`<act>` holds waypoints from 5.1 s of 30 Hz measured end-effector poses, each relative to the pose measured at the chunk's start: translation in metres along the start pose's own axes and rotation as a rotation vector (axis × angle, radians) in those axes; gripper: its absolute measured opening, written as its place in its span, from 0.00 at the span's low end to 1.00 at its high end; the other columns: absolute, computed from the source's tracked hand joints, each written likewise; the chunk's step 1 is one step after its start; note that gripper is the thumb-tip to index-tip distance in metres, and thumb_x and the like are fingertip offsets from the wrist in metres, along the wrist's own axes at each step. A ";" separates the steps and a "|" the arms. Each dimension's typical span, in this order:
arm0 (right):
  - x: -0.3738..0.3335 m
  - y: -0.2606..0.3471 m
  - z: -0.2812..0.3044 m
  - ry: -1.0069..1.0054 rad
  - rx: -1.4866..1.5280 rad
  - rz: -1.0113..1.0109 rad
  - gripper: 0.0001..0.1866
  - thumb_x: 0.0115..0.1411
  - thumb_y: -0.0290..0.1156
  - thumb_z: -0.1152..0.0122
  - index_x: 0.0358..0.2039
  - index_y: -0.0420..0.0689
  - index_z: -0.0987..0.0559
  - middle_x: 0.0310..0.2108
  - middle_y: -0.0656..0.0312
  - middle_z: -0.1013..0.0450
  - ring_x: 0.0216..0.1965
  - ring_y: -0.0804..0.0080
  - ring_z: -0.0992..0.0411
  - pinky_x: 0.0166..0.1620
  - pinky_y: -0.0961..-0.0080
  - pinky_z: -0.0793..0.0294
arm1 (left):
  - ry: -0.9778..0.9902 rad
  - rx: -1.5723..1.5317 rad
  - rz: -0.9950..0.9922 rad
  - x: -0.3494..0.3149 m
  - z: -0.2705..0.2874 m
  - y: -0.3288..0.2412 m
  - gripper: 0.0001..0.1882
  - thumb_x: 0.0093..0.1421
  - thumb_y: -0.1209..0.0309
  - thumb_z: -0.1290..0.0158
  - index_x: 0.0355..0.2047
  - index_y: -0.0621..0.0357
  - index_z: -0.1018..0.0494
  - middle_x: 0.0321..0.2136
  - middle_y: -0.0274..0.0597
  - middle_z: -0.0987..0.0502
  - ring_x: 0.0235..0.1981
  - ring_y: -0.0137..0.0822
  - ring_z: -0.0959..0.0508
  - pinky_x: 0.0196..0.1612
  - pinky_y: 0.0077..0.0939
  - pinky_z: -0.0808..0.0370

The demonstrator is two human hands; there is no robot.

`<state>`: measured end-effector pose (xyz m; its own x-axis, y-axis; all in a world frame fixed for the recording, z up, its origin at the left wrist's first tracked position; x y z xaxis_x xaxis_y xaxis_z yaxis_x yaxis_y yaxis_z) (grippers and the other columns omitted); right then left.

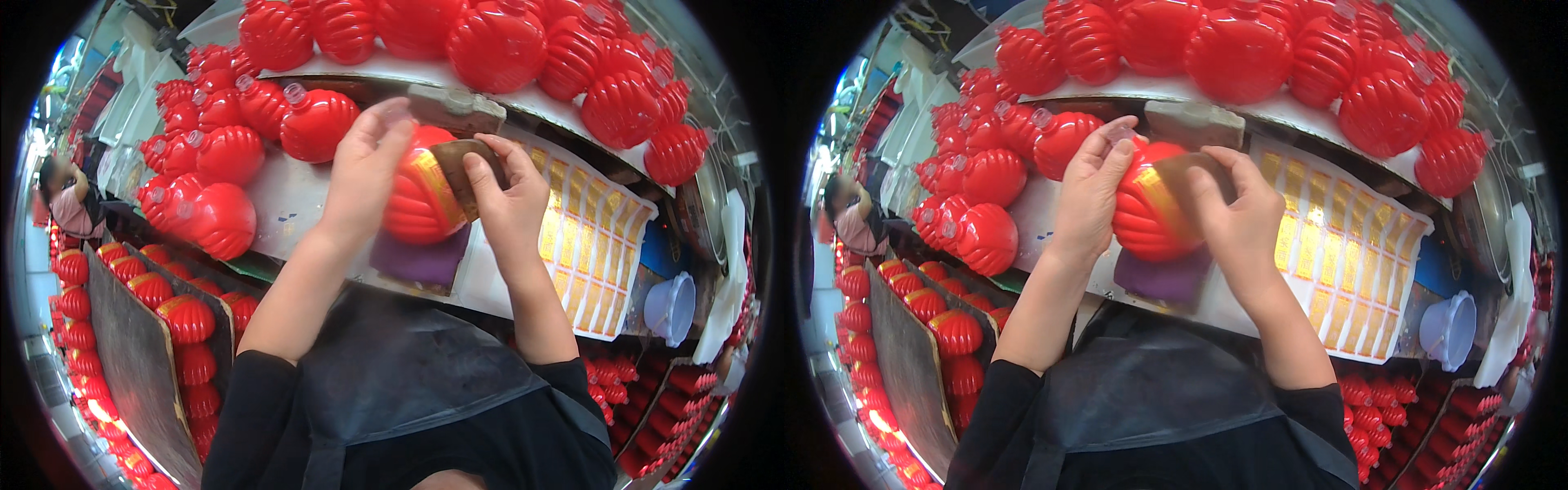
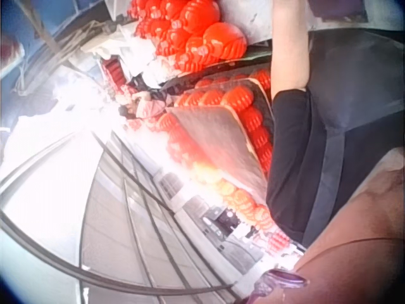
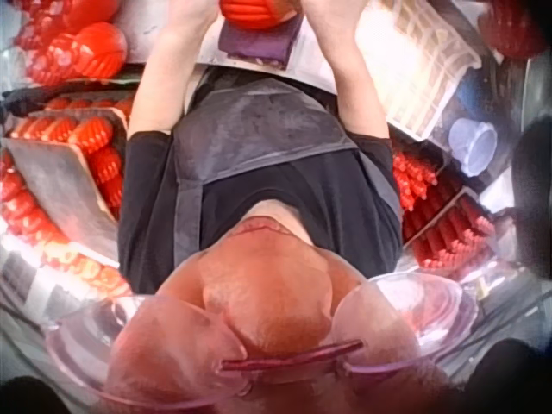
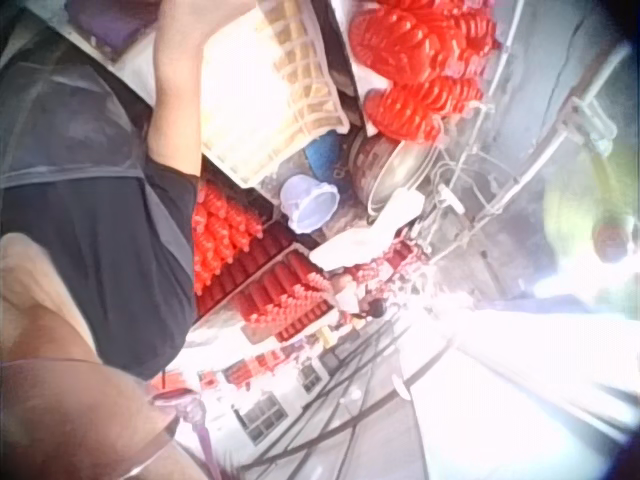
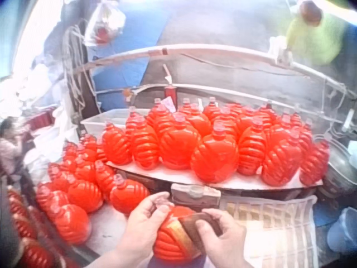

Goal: The person repeatedly picks up red plastic containers, applies a gold label to each one, and places the labeled containers onto a nearby tray. The process is continuous and repetitive throughout the clip.

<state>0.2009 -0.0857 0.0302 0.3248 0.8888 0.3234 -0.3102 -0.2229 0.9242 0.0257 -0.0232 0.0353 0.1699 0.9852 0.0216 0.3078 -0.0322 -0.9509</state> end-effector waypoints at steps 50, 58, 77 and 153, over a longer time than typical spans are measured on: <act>0.048 -0.048 0.055 0.498 0.577 -0.558 0.12 0.67 0.34 0.45 0.46 0.46 0.19 0.50 0.47 0.17 0.14 0.72 0.29 0.16 0.79 0.29 | -1.630 1.387 -0.305 -0.208 0.603 -0.346 0.26 0.67 0.43 0.45 0.50 0.50 0.17 0.46 0.47 0.14 0.50 0.50 0.16 0.54 0.46 0.22; 0.043 0.024 -0.069 0.615 0.145 -0.376 0.10 0.69 0.33 0.44 0.45 0.41 0.22 0.39 0.56 0.19 0.15 0.79 0.34 0.17 0.83 0.41 | -1.450 1.508 -0.332 -0.217 0.665 -0.361 0.28 0.72 0.46 0.51 0.58 0.54 0.20 0.55 0.52 0.18 0.59 0.49 0.20 0.61 0.43 0.27; 0.115 0.054 -0.208 0.676 -0.971 0.347 0.16 0.64 0.40 0.39 0.40 0.39 0.20 0.36 0.45 0.19 0.42 0.48 0.20 0.45 0.54 0.21 | -0.659 1.450 -0.715 -0.129 0.388 -0.310 0.18 0.73 0.63 0.47 0.56 0.60 0.21 0.51 0.43 0.16 0.52 0.35 0.19 0.57 0.27 0.26; 0.036 0.133 0.293 -0.115 -0.713 -0.028 0.11 0.70 0.38 0.43 0.36 0.44 0.24 0.32 0.69 0.29 0.34 0.83 0.32 0.38 0.80 0.32 | 0.643 0.896 -0.821 -0.029 -0.039 -0.029 0.34 0.53 0.68 0.31 0.61 0.55 0.26 0.64 0.53 0.29 0.64 0.57 0.28 0.64 0.46 0.29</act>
<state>0.4335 -0.2010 0.2240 0.4211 0.8337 0.3573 -0.7950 0.1496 0.5879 0.0480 -0.0570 0.0746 0.7089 0.4099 0.5740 -0.1323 0.8767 -0.4626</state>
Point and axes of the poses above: each hand's wrist, its own x-axis towards the middle knuckle, its own z-axis out of the back of the hand, y = z × x, the point moved 1 cm from there along x, towards the middle knuckle
